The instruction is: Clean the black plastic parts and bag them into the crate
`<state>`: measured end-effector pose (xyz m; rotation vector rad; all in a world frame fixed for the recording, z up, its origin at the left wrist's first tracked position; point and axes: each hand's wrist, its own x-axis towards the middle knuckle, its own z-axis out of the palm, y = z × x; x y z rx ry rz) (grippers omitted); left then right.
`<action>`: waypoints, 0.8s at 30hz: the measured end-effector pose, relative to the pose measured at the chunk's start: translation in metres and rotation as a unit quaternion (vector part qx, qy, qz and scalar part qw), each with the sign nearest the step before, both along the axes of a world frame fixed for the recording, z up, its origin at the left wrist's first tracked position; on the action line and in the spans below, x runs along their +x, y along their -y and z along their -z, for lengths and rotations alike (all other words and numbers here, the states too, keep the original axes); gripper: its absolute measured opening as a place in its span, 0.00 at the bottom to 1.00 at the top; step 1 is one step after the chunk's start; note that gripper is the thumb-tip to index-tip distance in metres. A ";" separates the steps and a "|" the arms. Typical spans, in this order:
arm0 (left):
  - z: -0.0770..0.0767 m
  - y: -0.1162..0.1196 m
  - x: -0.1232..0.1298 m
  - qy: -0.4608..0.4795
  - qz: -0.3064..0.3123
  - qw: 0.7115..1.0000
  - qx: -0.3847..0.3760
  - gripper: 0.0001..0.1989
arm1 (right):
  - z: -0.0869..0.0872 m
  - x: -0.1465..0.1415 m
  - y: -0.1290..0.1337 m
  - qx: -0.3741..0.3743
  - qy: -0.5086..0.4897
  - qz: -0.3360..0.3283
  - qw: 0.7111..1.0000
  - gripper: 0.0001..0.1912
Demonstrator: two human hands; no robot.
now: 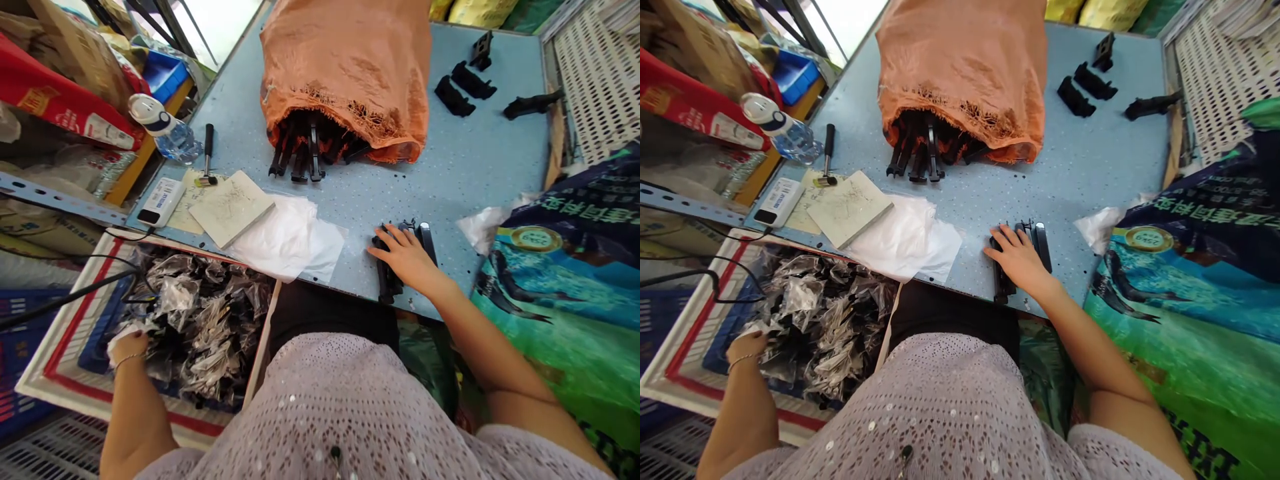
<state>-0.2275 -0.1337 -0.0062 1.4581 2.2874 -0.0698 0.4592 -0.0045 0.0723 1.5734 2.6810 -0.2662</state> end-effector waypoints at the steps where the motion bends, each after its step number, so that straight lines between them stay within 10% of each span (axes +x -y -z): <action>1: 0.002 -0.012 0.011 -0.002 -0.005 1.000 0.002 0.16 | 0.000 0.002 -0.004 0.002 -0.001 -0.025 1.000 0.26; 5: -0.014 -0.071 0.112 0.095 -0.006 0.993 0.074 0.17 | -0.008 0.000 -0.013 -0.039 -0.049 -0.031 0.998 0.12; 9: -0.026 -0.127 0.262 0.206 0.106 0.947 0.222 0.18 | -0.004 -0.035 -0.017 -0.144 -0.128 0.107 0.975 0.26; 12: -0.018 -0.164 0.329 0.192 0.168 0.919 0.301 0.11 | 0.013 -0.067 -0.021 -0.125 -0.215 0.116 0.962 0.28; 20: -0.008 -0.215 0.290 0.463 -0.014 0.873 0.155 0.11 | 0.038 -0.120 -0.027 -0.093 -0.267 0.100 0.954 0.30; 24: -0.015 -0.215 0.276 0.391 0.066 0.888 0.232 0.03 | 0.034 -0.138 -0.027 -0.064 -0.177 0.044 0.981 0.30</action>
